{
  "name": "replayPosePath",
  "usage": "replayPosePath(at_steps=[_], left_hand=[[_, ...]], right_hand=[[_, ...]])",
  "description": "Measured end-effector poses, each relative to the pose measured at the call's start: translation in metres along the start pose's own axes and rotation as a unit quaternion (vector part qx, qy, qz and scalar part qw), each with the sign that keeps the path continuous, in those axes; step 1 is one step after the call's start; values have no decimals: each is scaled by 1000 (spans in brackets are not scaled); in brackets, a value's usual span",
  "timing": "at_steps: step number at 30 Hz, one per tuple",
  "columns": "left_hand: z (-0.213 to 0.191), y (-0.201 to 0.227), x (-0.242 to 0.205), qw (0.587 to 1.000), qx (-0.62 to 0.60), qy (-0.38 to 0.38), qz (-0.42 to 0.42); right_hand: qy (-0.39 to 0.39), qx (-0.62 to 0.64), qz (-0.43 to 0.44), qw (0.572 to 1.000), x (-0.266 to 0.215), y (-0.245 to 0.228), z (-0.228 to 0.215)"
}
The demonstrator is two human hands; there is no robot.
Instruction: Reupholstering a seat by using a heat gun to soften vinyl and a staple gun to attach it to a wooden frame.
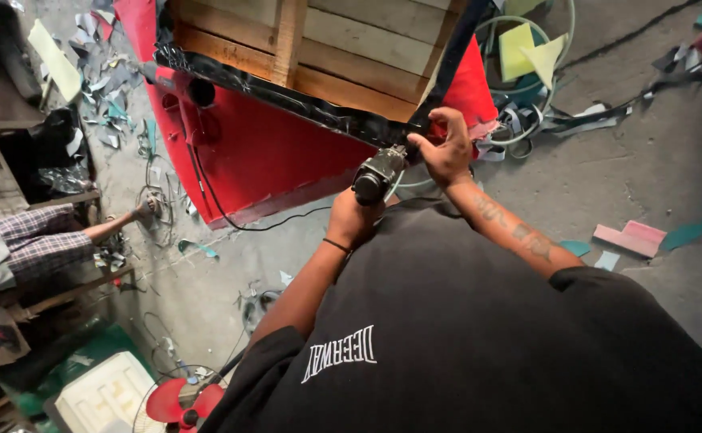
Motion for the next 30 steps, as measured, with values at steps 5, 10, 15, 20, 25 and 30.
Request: replayPosePath(at_steps=[5,10,15,20,25,30], left_hand=[[-27,15,5,965,-92,-137,-206],[-25,26,11,979,-92,-96,-156],[-28,30,6,989,-95,-38,-103],[16,-27,-6,953,-176,-106,-224],[-29,-45,-32,974,-165,42,-151],[46,-183,-77,895,-332,148,-259]], right_hand=[[-18,32,89,995,19,15,-3],[-28,58,184,981,27,28,-3],[-36,56,204,977,26,44,-2],[-66,65,210,973,28,45,0],[-111,47,144,982,49,33,-10],[-202,-52,-24,978,88,-22,-22]])
Point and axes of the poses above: each hand's wrist, its own x-axis towards the middle knuckle, its own z-axis out of the palm, y = z × x, the point moved 8 cm from there along x, towards the middle knuckle, and after that the axes turned 11 degrees about x, right-handed, at the moved point
